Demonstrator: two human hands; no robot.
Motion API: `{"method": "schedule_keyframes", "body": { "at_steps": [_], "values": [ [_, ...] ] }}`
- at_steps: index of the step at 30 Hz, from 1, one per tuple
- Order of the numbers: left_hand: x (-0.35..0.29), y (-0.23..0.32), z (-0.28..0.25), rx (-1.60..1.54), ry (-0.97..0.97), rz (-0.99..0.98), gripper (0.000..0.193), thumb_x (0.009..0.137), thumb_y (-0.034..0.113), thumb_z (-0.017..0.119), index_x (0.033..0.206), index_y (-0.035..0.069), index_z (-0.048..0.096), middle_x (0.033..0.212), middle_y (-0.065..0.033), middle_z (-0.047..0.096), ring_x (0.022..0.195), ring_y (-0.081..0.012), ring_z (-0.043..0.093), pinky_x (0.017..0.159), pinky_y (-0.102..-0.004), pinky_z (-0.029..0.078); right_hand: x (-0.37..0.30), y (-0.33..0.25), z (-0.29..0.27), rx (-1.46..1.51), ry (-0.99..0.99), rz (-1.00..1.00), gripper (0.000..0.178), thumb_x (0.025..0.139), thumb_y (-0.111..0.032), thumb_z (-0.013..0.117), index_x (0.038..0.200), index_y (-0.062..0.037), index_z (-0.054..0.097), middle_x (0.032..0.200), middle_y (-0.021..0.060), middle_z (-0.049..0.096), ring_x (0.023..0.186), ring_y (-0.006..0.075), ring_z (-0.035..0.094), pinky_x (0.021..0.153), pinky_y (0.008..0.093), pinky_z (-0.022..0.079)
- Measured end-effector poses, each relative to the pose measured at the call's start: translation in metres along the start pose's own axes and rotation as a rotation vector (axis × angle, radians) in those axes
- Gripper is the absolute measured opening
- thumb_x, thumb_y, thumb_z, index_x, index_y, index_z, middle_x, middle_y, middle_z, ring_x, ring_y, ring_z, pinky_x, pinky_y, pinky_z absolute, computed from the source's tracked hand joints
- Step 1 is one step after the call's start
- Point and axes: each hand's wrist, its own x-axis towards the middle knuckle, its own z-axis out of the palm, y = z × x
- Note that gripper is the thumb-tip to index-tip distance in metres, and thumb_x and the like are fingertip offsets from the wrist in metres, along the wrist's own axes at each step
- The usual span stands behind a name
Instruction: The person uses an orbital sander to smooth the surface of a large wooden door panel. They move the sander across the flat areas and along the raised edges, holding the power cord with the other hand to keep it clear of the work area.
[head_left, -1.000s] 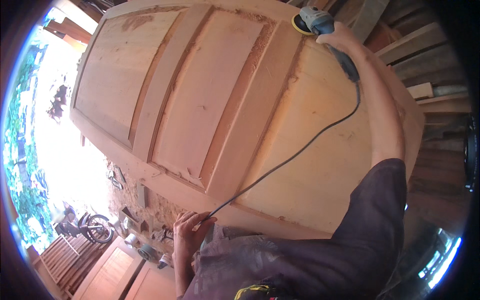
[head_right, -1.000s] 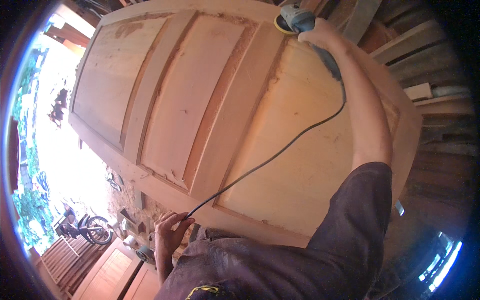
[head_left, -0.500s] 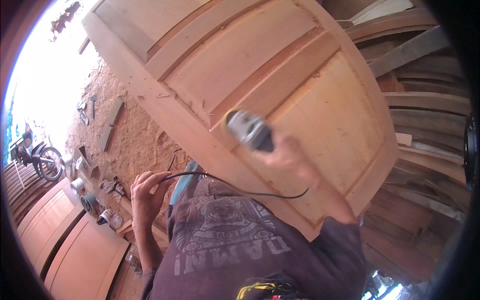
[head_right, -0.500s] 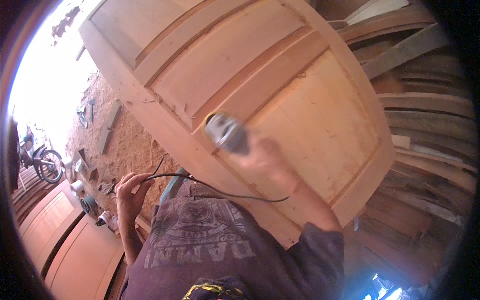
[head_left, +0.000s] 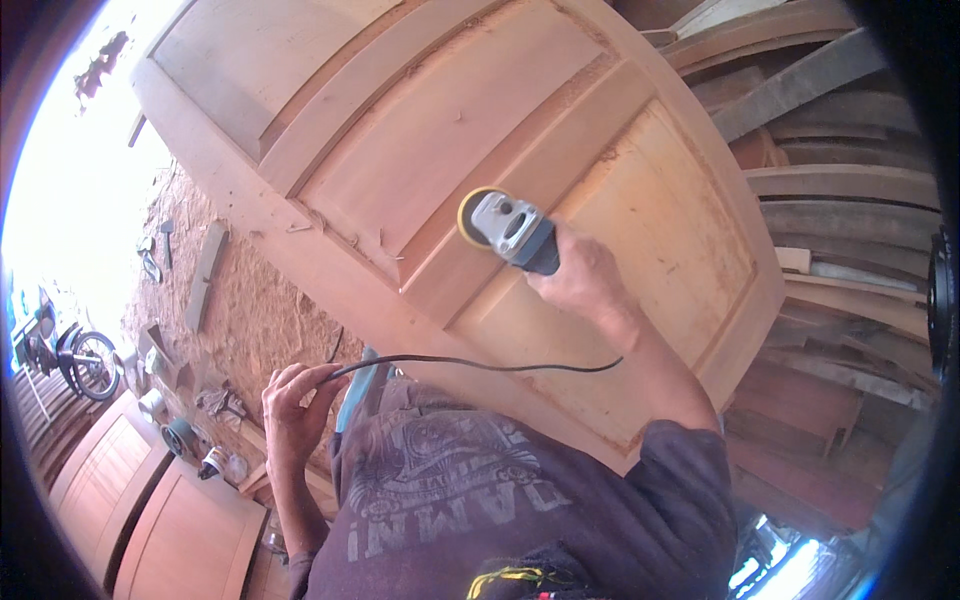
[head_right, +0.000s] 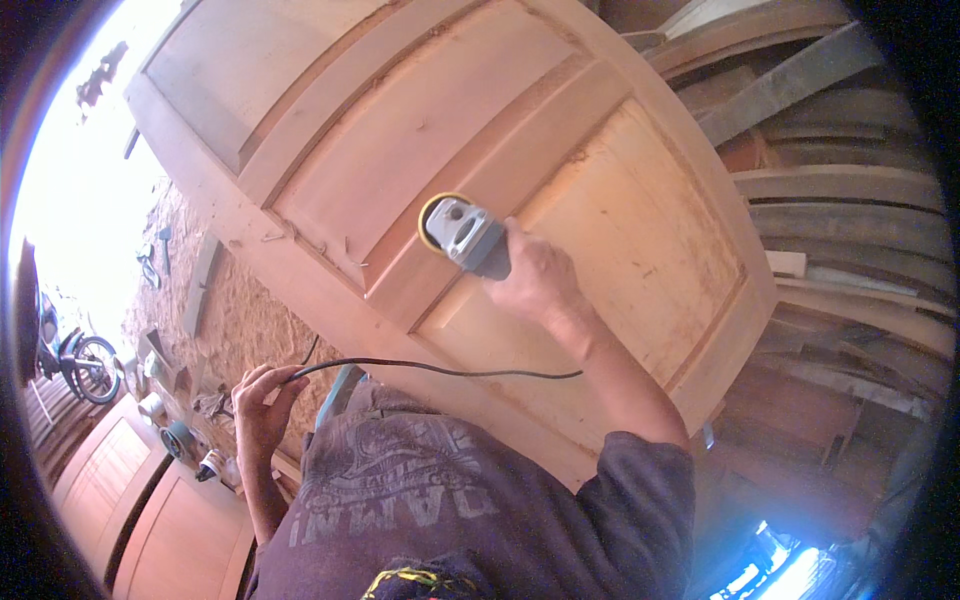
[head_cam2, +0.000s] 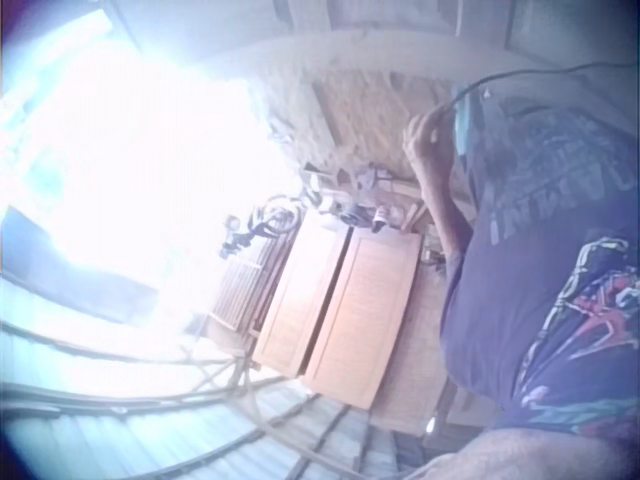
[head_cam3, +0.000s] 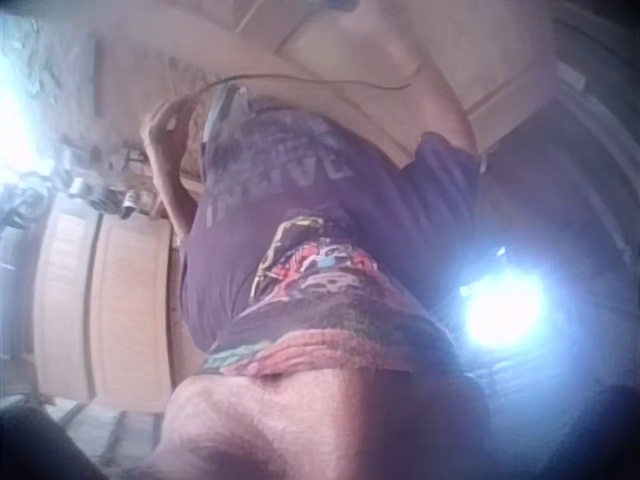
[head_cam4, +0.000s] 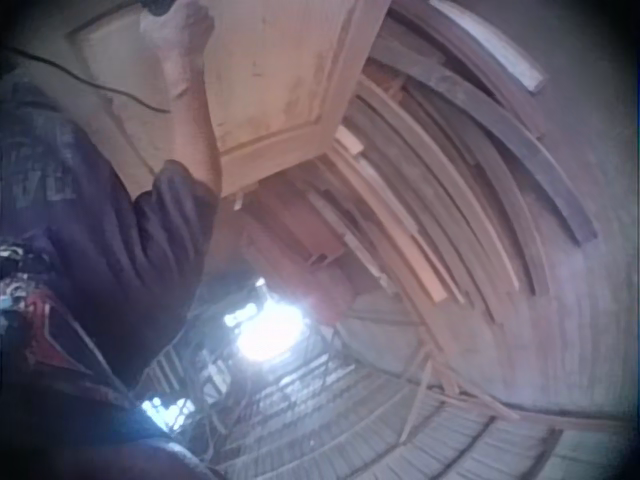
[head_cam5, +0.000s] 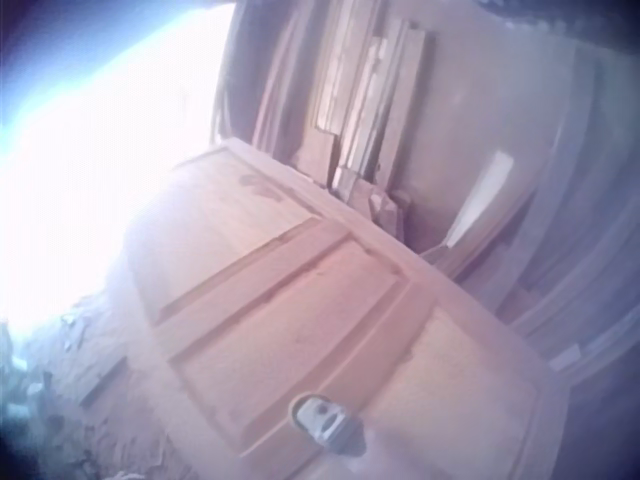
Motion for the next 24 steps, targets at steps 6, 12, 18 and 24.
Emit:
{"method": "schedule_keyframes", "body": {
  "at_steps": [6, 12, 18, 24],
  "values": [
    [0.026, 0.013, 0.004, 0.029, -0.075, 0.031, 0.021, 0.088, 0.008, 0.091, 0.107, 0.002, 0.085, 0.092, -0.0118, 0.080, 0.086, -0.0253, 0.076, 0.079, -0.0381, 0.057, 0.034, 0.040, -0.026, 0.003, 0.115, 0.023, 0.048, 0.087, -0.031, 0.083, 0.125, -0.0055, 0.067, 0.100, 0.0290, 0.079, 0.098, 0.0518, 0.076, 0.087, 0.0598, 0.062],
    [0.048, 0.030, 0.011, 0.036, -0.124, 0.038, 0.021, 0.088, 0.008, 0.091, 0.107, 0.001, 0.085, 0.091, -0.0122, 0.081, 0.085, -0.0261, 0.076, 0.080, -0.0384, 0.057, 0.069, 0.066, -0.069, 0.053, 0.115, 0.180, 0.058, 0.083, -0.030, 0.088, 0.131, -0.0042, 0.071, 0.116, 0.0302, 0.078, 0.114, 0.0505, 0.074, 0.097, 0.0547, 0.061],
    [0.066, 0.042, 0.020, 0.045, -0.160, 0.038, 0.021, 0.087, 0.008, 0.091, 0.106, 0.002, 0.086, 0.090, -0.0127, 0.080, 0.085, -0.0270, 0.077, 0.081, -0.0385, 0.057, 0.111, 0.109, -0.100, 0.053, 0.176, 0.174, 0.055, 0.080, -0.034, 0.086, 0.124, -0.0034, 0.076, 0.114, 0.0296, 0.079, 0.112, 0.0492, 0.076, 0.096, 0.0533, 0.061],
    [0.076, 0.051, 0.024, 0.113, -0.185, -0.013, 0.019, 0.084, 0.010, 0.092, 0.101, 0.002, 0.086, 0.090, -0.0138, 0.081, 0.085, -0.0298, 0.077, 0.081, -0.0407, 0.057, 0.151, 0.144, -0.121, 0.084, 0.199, 0.160, 0.056, 0.076, -0.031, 0.084, 0.123, -0.0023, 0.077, 0.113, 0.0287, 0.080, 0.112, 0.0465, 0.077, 0.097, 0.0491, 0.061]
  ]
}}
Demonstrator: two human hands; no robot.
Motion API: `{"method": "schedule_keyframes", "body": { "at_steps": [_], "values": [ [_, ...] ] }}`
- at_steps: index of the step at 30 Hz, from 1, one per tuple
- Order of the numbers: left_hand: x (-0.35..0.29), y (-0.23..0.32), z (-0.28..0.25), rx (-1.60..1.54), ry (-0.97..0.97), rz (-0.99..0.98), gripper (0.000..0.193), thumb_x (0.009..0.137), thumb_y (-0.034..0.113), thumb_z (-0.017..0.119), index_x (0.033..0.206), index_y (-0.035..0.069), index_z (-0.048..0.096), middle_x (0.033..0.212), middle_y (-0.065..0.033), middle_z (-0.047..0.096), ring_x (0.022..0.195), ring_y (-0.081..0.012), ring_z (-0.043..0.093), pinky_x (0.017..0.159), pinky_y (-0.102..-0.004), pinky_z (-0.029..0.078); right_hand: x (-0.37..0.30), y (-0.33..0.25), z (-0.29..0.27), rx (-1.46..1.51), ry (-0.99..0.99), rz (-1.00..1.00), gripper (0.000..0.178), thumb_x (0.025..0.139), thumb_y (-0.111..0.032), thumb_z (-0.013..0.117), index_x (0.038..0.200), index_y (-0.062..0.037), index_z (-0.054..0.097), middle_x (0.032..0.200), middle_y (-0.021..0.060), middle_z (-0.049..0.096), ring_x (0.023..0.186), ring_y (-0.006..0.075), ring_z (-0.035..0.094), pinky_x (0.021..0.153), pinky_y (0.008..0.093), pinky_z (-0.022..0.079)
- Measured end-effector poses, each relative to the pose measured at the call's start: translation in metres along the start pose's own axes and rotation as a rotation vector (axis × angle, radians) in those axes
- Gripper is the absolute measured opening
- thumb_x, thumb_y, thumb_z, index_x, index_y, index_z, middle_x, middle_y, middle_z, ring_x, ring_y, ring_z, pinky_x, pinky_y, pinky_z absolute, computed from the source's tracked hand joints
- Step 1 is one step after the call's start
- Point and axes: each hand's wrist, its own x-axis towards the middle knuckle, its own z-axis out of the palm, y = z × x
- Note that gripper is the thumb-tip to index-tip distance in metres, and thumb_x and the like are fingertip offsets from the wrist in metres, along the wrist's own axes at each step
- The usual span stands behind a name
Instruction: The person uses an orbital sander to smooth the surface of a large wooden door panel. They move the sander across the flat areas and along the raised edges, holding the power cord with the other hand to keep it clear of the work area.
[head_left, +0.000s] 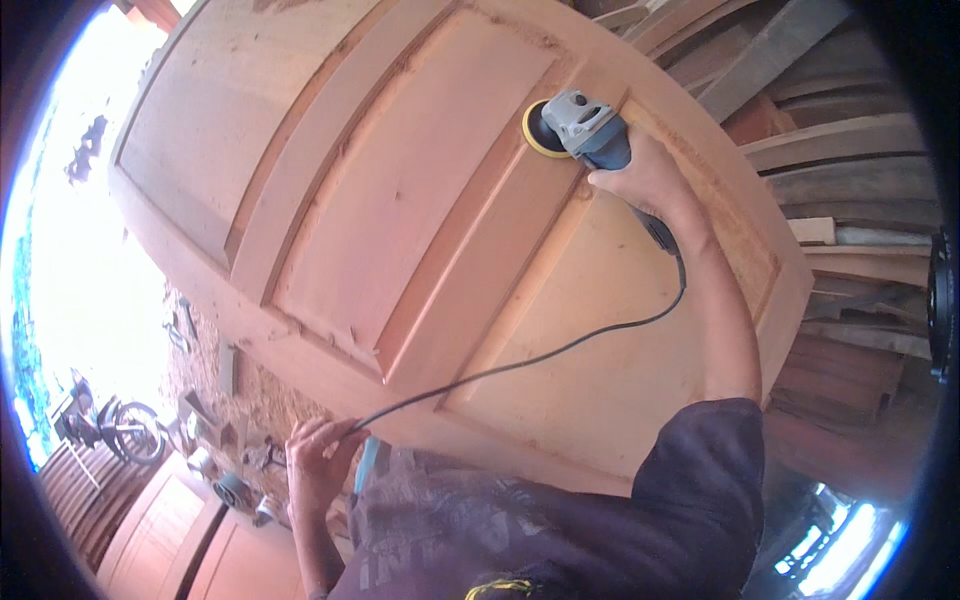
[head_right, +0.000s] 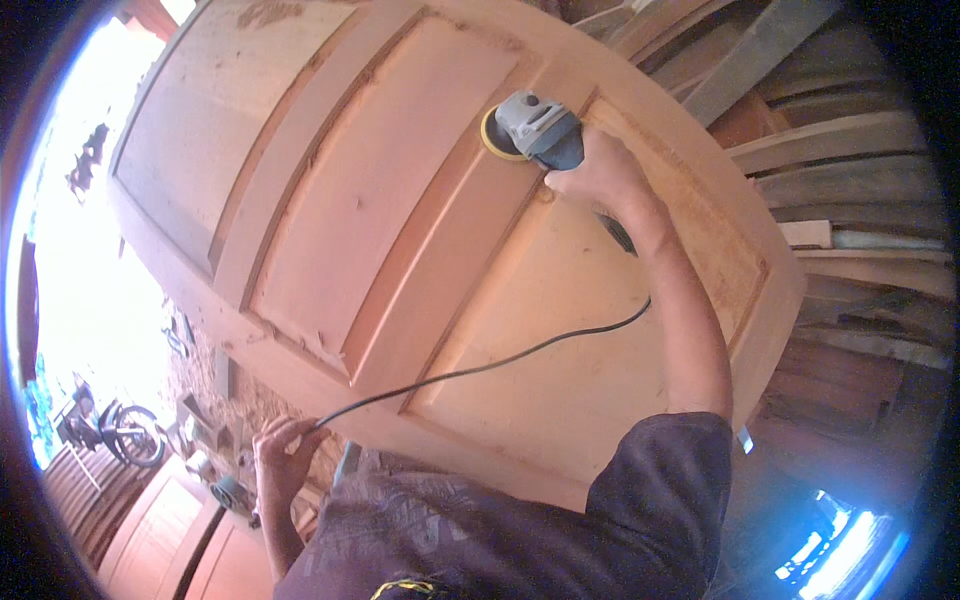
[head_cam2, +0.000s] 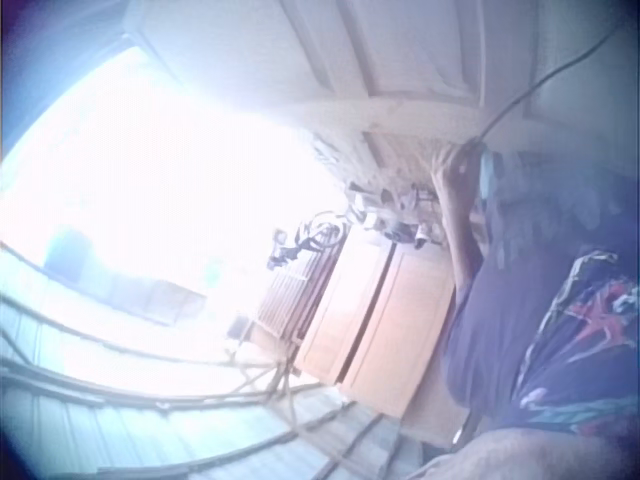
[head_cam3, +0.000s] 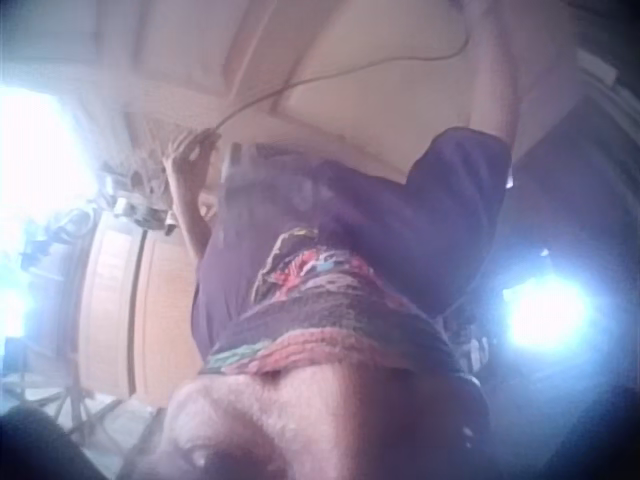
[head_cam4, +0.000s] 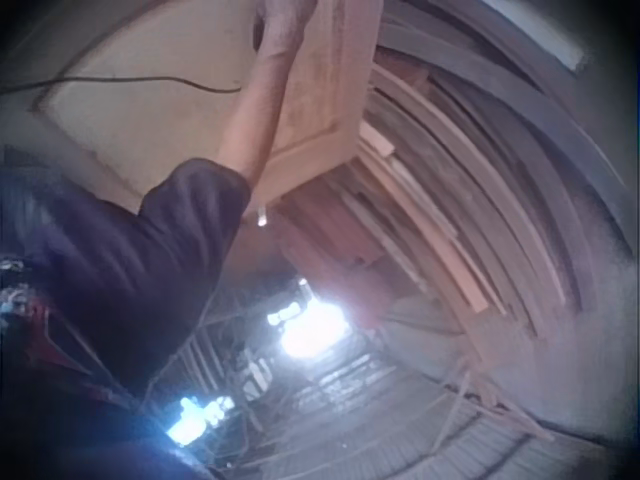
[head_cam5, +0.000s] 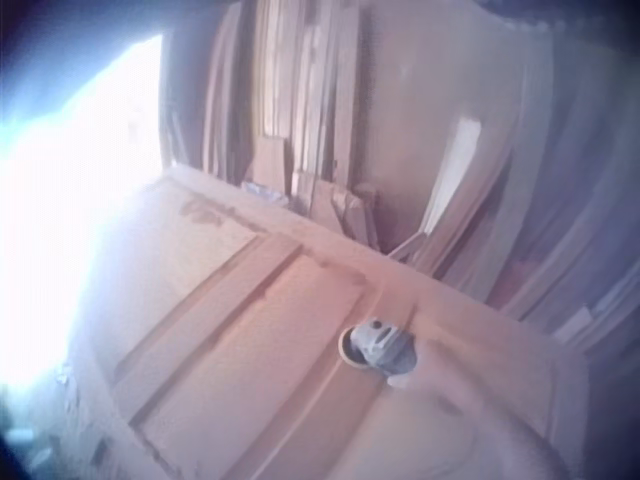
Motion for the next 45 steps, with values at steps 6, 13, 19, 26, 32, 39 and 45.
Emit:
{"method": "schedule_keyframes", "body": {
  "at_steps": [6, 13, 19, 26, 32, 39, 45],
  "values": [
    [0.018, 0.012, 0.006, 0.009, -0.031, 0.023, 0.021, 0.083, 0.014, 0.095, 0.099, 0.003, 0.086, 0.088, -0.0133, 0.081, 0.084, -0.0294, 0.077, 0.081, -0.0403, 0.056, 0.058, 0.058, -0.019, 0.078, 0.083, -0.034, 0.057, 0.073, -0.032, 0.086, 0.121, -0.0010, 0.076, 0.111, 0.0245, 0.081, 0.109, 0.0419, 0.078, 0.099, 0.0482, 0.059],
    [0.020, 0.014, 0.025, -0.006, -0.075, 0.024, 0.023, 0.086, 0.015, 0.096, 0.101, 0.001, 0.086, 0.092, -0.0144, 0.082, 0.086, -0.0278, 0.080, 0.081, -0.0390, 0.060, 0.117, 0.076, -0.057, 0.099, 0.058, 0.011, 0.061, 0.074, -0.034, 0.087, 0.121, 0.0030, 0.076, 0.114, 0.0248, 0.081, 0.109, 0.0406, 0.078, 0.098, 0.0465, 0.059],
    [-0.014, 0.010, 0.012, -0.031, 0.000, -0.047, 0.022, 0.086, 0.017, 0.094, 0.102, 0.004, 0.087, 0.096, -0.0139, 0.083, 0.091, -0.0334, 0.079, 0.087, -0.0436, 0.060, 0.088, 0.072, -0.051, 0.112, 0.302, -0.010, 0.065, 0.078, -0.043, 0.091, 0.123, 0.0012, 0.076, 0.117, 0.0225, 0.081, 0.108, 0.0368, 0.078, 0.097, 0.0455, 0.059],
    [-0.068, -0.044, -0.006, 0.057, 0.151, -0.017, 0.019, 0.088, 0.017, 0.092, 0.101, 0.005, 0.086, 0.093, -0.0128, 0.081, 0.088, -0.0333, 0.076, 0.082, -0.0437, 0.056, -0.090, -0.011, 0.024, 0.329, 0.012, -0.080, 0.059, 0.084, -0.040, 0.090, 0.125, 0.0001, 0.076, 0.108, 0.0169, 0.081, 0.103, 0.0308, 0.079, 0.093, 0.0447, 0.060],
    [-0.079, -0.036, -0.011, -0.064, 0.196, 0.000, 0.019, 0.089, 0.017, 0.090, 0.104, 0.006, 0.086, 0.094, -0.0115, 0.081, 0.089, -0.0307, 0.075, 0.084, -0.0425, 0.056, -0.222, -0.097, 0.093, 0.165, -0.388, -0.211, 0.067, 0.084, -0.032, 0.092, 0.136, 0.0007, 0.066, 0.120, 0.0263, 0.078, 0.106, 0.0414, 0.079, 0.094, 0.0490, 0.062],
    [-0.091, -0.044, -0.010, -0.095, 0.188, -0.021, 0.019, 0.089, 0.012, 0.090, 0.105, 0.004, 0.086, 0.096, -0.0121, 0.082, 0.090, -0.0292, 0.077, 0.084, -0.0413, 0.058, -0.242, -0.131, 0.106, -0.022, -0.435, -0.261, 0.050, 0.089, -0.028, 0.084, 0.127, -0.0042, 0.062, 0.105, 0.0299, 0.076, 0.101, 0.0529, 0.074, 0.088, 0.0601, 0.060],
    [-0.071, -0.038, -0.005, -0.129, 0.146, -0.008, 0.019, 0.089, 0.015, 0.090, 0.104, 0.005, 0.086, 0.094, -0.0121, 0.081, 0.088, -0.0298, 0.076, 0.084, -0.0420, 0.056, -0.185, -0.090, 0.078, -0.074, -0.207, -0.156, 0.059, 0.085, -0.028, 0.088, 0.135, -0.0051, 0.066, 0.110, 0.0288, 0.078, 0.104, 0.0523, 0.075, 0.090, 0.0578, 0.062]
  ]
}}
